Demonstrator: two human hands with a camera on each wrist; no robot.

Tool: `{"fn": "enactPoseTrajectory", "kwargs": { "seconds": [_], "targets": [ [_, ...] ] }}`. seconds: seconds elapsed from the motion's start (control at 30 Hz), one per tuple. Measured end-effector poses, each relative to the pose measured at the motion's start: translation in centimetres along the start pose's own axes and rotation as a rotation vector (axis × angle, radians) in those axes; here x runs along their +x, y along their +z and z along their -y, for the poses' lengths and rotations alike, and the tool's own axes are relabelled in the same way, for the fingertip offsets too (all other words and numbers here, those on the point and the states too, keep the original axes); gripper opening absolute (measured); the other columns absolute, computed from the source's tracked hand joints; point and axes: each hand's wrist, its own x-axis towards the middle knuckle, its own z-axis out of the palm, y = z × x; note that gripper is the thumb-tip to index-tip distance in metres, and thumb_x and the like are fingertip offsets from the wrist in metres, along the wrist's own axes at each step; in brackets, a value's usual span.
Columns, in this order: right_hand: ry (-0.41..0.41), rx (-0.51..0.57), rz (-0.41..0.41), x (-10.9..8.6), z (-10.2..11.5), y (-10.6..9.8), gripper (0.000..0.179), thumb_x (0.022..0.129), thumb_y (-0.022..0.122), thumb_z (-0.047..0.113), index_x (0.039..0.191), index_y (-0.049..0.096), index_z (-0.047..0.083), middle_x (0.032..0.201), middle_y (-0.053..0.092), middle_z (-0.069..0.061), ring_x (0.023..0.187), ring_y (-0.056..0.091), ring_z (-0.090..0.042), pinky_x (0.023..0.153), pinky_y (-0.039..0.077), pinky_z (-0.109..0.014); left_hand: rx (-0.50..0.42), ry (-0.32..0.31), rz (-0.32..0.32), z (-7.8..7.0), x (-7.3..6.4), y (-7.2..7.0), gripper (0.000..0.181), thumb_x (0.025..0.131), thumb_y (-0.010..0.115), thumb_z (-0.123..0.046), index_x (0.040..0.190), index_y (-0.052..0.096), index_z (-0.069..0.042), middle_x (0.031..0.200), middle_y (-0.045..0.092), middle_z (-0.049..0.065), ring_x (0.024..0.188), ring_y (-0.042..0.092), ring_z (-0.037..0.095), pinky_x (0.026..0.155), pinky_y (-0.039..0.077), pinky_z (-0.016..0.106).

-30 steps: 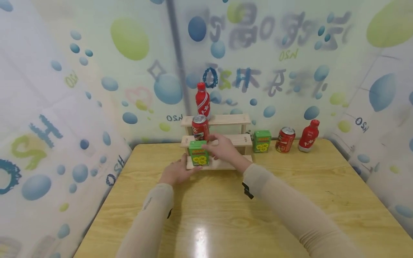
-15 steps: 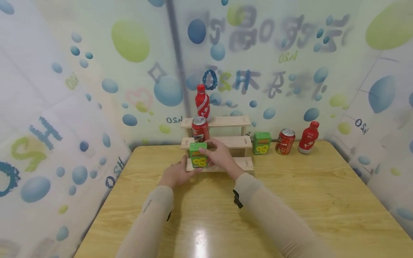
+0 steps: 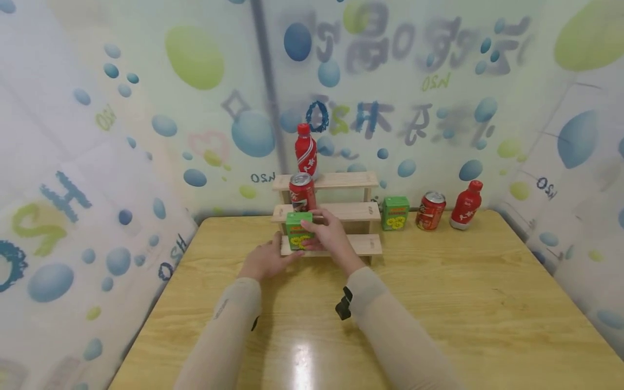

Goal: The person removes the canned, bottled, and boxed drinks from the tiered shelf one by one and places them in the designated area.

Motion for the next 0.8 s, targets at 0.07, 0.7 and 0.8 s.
{"fn": "enactPoseTrajectory", "kwargs": {
  "seconds": [0.07,0.7,0.8],
  "targets": [
    [0.003,-0.002,-0.003,0.0,-0.1,0.0,0.05,0.101,0.076,0.032,0.146,0.058,0.02,0.153,0.06,-0.012,0.081,0.08,-0.028,0.075,0.069,-0.041,0.004,0.001,0.005,0.0,0.0,0.0,0.134,0.079,0.026,-0.106,0.172,0.011,-0.011,0.166,0.045,0.024,0.145,0.054,0.048,0.12,0.046,0.062],
    [-0.03,0.013,-0.039,-0.9,-0.4,0.1,0.052,0.103,0.073,0.029,0.152,0.056,0.023,0.158,0.056,-0.013,0.091,0.08,-0.035,0.086,0.068,-0.046,0.004,0.013,-0.008,-0.2,0.0,-0.2,0.133,0.08,0.027,-0.105,0.172,0.013,-0.011,0.165,0.046,0.024,0.144,0.054,0.049,0.118,0.047,0.063],
    [-0.07,0.032,-0.044,-1.6,-0.8,0.4,0.053,0.104,0.071,0.023,0.154,0.055,0.02,0.159,0.054,-0.016,0.097,0.079,-0.04,0.089,0.067,-0.047,0.013,0.004,-0.012,-0.2,-0.1,-0.3,0.132,0.081,0.028,-0.105,0.172,0.014,-0.01,0.165,0.046,0.024,0.144,0.055,0.049,0.118,0.047,0.063]
  ]
}}
